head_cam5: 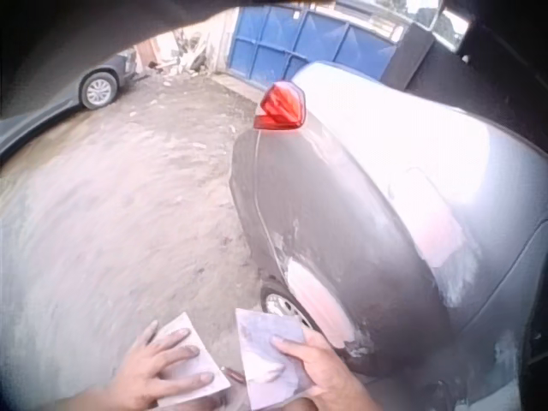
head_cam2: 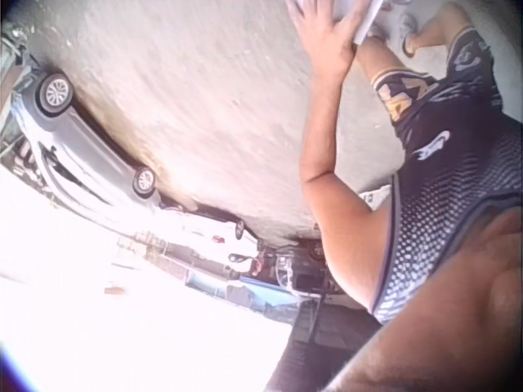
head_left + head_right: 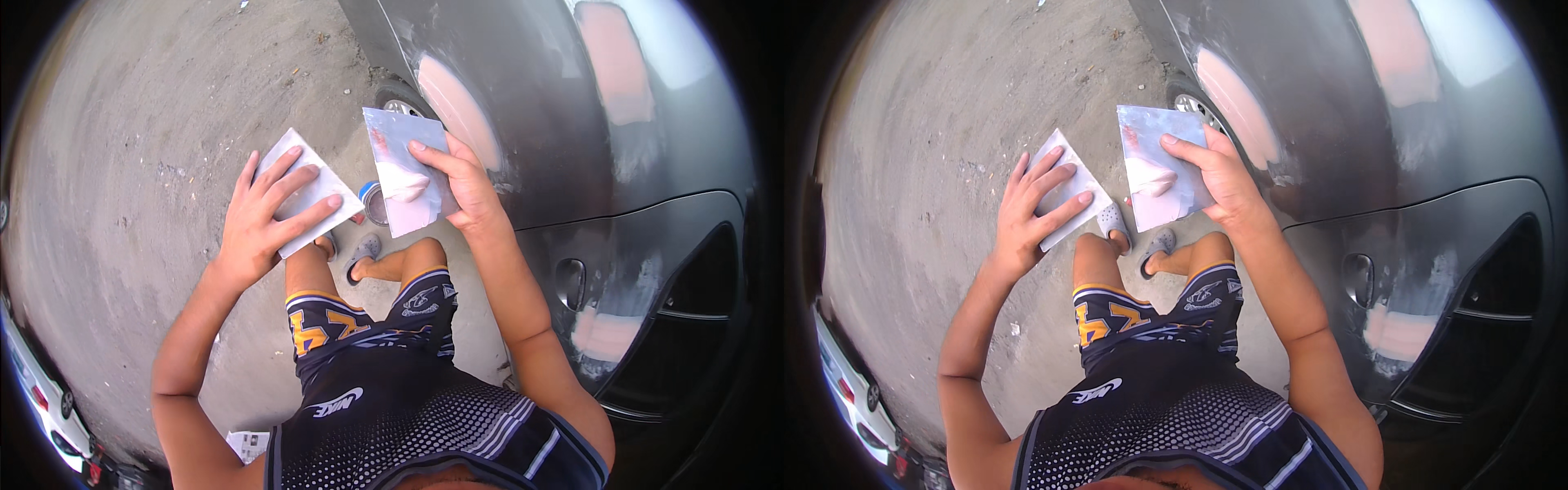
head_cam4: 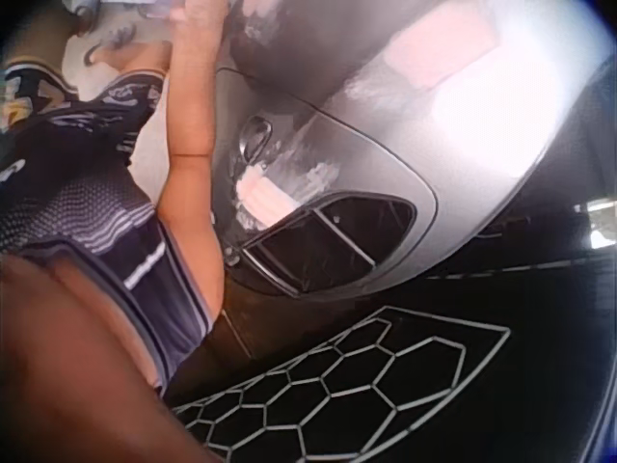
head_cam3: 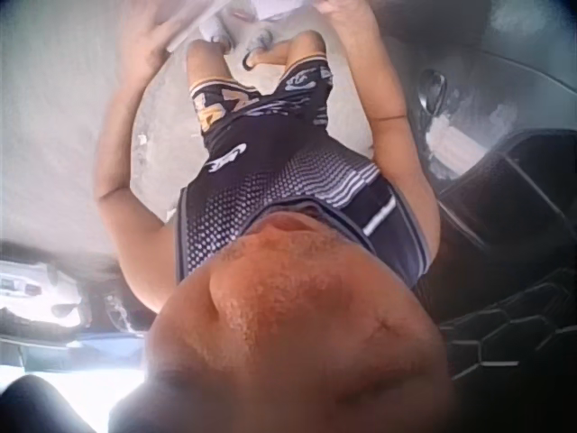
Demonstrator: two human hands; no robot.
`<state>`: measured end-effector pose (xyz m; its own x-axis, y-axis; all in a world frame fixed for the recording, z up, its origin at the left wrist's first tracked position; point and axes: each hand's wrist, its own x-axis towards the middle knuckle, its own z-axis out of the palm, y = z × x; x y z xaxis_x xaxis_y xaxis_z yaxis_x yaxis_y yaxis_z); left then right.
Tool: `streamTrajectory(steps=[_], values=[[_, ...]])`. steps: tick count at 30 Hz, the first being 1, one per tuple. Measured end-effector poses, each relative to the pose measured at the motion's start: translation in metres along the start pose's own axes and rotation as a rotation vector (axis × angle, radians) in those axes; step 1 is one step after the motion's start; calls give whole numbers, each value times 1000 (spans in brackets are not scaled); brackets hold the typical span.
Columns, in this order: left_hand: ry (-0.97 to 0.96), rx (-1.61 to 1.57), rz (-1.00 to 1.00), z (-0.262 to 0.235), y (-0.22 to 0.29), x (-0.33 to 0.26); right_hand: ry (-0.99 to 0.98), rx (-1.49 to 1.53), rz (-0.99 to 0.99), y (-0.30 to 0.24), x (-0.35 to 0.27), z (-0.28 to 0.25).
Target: The person mixes body filler with a hardener on a metal sheet using a putty knife, then applies the mixture to the rear quarter panel of a silver car to fill dents.
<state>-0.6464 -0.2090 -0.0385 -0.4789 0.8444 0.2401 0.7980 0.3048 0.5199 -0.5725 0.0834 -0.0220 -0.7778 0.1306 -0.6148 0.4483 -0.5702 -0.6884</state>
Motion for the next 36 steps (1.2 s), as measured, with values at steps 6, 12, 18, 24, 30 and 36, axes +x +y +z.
streamTrajectory(steps=[6,12,18,24,30,36], values=[[-71,145,124,-73,51,39,-61,-169,-18,-49,-34,32],[-217,155,106,-75,73,35,26,-300,-203,-105,-54,12],[185,-1035,-698,27,94,16,-7,-313,-592,-200,-92,-79],[461,-1796,-1059,162,101,103,-136,-415,-530,-236,-90,-138],[475,-1733,-1167,228,60,166,-475,-299,-401,-227,-60,-130],[559,-1830,-1192,252,43,147,-485,-79,-245,-197,-23,-107]])
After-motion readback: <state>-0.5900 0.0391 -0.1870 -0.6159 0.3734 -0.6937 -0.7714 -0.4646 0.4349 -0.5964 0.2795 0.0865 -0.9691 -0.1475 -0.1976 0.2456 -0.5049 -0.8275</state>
